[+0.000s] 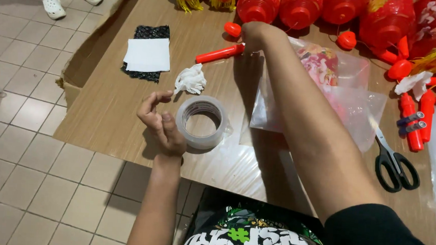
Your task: Assembling and packaging red lanterns by cleaning them, placing them in plastic bags, sealing with tape, and attaching handles.
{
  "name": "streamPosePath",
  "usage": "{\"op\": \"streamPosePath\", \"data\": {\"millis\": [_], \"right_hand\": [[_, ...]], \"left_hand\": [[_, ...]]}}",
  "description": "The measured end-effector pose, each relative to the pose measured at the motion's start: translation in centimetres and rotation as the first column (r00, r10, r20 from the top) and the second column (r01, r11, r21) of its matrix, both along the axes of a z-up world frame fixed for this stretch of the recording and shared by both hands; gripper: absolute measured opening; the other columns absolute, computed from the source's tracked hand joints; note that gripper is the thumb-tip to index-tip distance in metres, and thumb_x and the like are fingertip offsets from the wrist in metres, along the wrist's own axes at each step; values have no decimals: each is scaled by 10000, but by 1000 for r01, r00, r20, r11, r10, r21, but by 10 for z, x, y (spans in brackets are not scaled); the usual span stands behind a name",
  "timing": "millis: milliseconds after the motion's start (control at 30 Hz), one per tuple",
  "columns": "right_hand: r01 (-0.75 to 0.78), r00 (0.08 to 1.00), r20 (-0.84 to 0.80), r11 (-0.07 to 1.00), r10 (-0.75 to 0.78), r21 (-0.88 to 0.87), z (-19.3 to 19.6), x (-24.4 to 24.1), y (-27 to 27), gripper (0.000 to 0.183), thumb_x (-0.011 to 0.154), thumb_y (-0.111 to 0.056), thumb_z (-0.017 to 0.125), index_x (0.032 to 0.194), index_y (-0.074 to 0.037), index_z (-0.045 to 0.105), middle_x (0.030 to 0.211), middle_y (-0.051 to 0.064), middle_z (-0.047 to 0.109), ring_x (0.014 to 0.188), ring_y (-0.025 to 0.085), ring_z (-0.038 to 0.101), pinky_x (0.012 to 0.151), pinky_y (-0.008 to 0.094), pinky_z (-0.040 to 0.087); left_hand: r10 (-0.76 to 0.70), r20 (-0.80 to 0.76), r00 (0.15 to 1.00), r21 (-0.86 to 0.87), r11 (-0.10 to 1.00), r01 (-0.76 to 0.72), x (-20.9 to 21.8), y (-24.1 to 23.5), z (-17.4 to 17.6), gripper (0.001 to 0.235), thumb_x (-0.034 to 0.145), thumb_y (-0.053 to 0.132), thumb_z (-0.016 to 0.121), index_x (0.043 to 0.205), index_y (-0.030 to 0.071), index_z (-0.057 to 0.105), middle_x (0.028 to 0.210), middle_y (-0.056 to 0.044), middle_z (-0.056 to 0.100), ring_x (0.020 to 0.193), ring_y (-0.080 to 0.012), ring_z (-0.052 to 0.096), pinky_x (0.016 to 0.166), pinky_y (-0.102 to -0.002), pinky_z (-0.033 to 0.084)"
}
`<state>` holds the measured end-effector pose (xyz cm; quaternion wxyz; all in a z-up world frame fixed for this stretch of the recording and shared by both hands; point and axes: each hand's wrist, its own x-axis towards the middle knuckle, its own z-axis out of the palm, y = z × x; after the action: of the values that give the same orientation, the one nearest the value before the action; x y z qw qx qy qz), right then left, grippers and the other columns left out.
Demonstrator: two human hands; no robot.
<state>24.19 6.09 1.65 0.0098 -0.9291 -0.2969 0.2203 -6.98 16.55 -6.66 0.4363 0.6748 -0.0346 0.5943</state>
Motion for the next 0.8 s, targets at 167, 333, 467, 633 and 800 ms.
{"op": "streamPosePath", "data": {"millis": [167, 333, 467, 633, 800], "right_hand": [[92, 996, -7, 996, -92, -7, -13, 5, 0, 434, 867, -52, 673, 1294, -72, 599, 1176, 144, 659, 1003, 319, 647, 801, 417, 540], [75, 993, 96, 995, -68, -67, -43, 35, 5, 322, 868, -57, 682, 1189, -39, 696, 1060, 173, 690, 916, 361, 663, 754, 444, 553], [83, 989, 128, 990, -68, -113, -51, 51, 3, 294, 869, -72, 666, 1155, -22, 707, 1049, 174, 711, 889, 353, 677, 750, 429, 563], [90, 992, 70, 984, -102, 156, -15, 18, -16, 311, 807, 105, 691, 1041, -89, 752, 976, 125, 709, 820, 293, 643, 638, 395, 531], [-29, 996, 89, 937, -2, 348, 52, 0, -50, 299, 868, -23, 685, 1143, -138, 657, 1101, 104, 659, 902, 268, 633, 658, 417, 497]], "left_hand": [[-23, -30, 999, 8, 1000, 24, 0, 2, -4, 394, 1098, 276, 368, 1347, -29, 351, 1195, -251, 550, 1084, -347, 585, 985, -461, 500], [-55, -33, 998, 17, 998, 55, -1, -1, 4, 347, 1091, 288, 373, 1312, 20, 362, 1169, -224, 562, 1058, -329, 562, 950, -461, 503], [-71, -12, 997, 16, 997, 71, 2, -1, 7, 353, 1099, 290, 375, 1319, 15, 359, 1173, -221, 568, 1058, -329, 575, 940, -454, 512], [-83, -15, 996, -4, 997, 83, 1, -1, -1, 377, 1104, 279, 376, 1333, -19, 346, 1196, -261, 544, 1075, -363, 586, 992, -485, 529], [-80, -44, 996, -36, 996, 79, 3, -1, -4, 383, 1101, 281, 362, 1342, -16, 338, 1207, -253, 541, 1070, -355, 592, 1007, -477, 517]]}}
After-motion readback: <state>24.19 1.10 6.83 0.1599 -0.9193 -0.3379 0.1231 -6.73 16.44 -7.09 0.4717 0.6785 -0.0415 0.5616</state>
